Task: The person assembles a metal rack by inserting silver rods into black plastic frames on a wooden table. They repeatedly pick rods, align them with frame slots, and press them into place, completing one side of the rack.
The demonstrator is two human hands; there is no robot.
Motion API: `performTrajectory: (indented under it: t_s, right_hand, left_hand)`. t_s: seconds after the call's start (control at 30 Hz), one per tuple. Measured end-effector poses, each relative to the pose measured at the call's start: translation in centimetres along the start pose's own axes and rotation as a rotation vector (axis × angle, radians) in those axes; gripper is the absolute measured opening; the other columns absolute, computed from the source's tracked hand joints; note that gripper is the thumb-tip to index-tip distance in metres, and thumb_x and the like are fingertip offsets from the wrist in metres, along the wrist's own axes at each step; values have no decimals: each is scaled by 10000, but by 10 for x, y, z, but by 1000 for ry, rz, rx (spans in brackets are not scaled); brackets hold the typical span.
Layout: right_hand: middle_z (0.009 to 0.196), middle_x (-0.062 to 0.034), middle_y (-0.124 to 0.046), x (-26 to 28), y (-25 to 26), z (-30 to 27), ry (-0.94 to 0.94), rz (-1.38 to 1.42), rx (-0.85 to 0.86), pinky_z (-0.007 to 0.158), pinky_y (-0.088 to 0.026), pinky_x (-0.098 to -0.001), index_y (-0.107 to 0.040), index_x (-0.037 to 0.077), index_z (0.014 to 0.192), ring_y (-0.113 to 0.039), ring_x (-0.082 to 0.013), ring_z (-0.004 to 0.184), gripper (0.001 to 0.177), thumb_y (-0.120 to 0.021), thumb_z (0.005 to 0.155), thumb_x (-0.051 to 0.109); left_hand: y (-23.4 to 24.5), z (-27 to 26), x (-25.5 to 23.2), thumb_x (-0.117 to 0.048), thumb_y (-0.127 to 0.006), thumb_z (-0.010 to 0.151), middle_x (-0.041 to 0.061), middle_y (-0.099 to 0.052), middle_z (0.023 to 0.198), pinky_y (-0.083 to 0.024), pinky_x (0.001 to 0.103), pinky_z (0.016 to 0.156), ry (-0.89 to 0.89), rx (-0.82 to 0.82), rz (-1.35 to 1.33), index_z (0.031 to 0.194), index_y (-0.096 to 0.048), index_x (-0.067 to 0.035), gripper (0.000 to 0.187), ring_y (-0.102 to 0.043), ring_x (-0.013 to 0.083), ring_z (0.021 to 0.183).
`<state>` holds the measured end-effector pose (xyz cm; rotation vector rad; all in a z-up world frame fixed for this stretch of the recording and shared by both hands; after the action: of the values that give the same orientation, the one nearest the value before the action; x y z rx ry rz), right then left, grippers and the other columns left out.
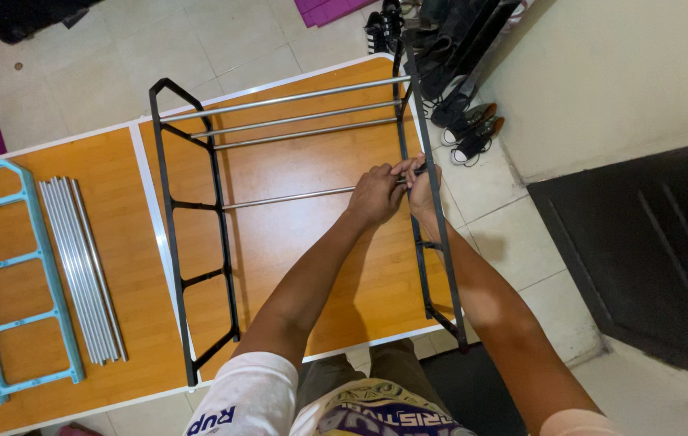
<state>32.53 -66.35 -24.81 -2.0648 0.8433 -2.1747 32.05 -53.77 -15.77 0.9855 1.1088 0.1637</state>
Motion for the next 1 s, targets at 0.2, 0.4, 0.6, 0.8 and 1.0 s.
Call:
performTrajectory:
  t_s: [0.2,0.4,0.6,0.8,1.0]
  right_hand:
    - [576,-136,-517,12,-5,0,-17,-112,0,686,-487,-333,-383,86,561,-658,-239,692,587,-323,1104,303]
    - [700,-216,-672,18,-7,3,-36,-114,9,675,-463,-339,-397,94,554,-574,-215,634,567,-350,1081,300]
    - [645,-196,-616,13,-2,8,-52,-119,13,672,-481,-333,-387,102,550,-645,-219,682,551,-348,1066,292]
    - [692,-206,-677,-3,12,13,-106,-145,-21,563,-370,-310,-390,107,577,-532,-232,606,519,-369,1068,274]
    - [818,-240,-691,-23,10,10,-172,-66,-17,647,-420,-342,-541,44,692,-528,-234,678,392,-422,1026,212]
  left_hand:
    - [4,3,1,-211,-653,980,136,-703,929,-527,447,816,-48,-62,-120,977,-728,-67,162,-669,349,913]
    - [-1,8,4,-286,-629,986,106,-729,925,-542,455,788,-1,4,-50,1013,-743,-119,204,-692,330,905]
    - [-6,11,11,-345,-626,975,86,-750,924,-559,441,791,100,35,-21,1030,-766,-152,245,-711,314,884]
    - [0,9,19,-459,-682,928,117,-756,860,-557,452,726,173,-5,39,997,-773,-146,333,-718,335,812]
    - [-1,6,23,-386,-710,933,115,-753,864,-566,432,727,172,33,-32,922,-746,-97,291,-724,304,809]
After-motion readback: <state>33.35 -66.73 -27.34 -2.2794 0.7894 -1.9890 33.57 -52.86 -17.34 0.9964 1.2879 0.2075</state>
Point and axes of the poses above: each hand's wrist, its own z-axis towards the middle knuckle, its own y-axis out of the back of the hand, x = y × z, the point moved 10 cm from there along z, towards the middle knuckle
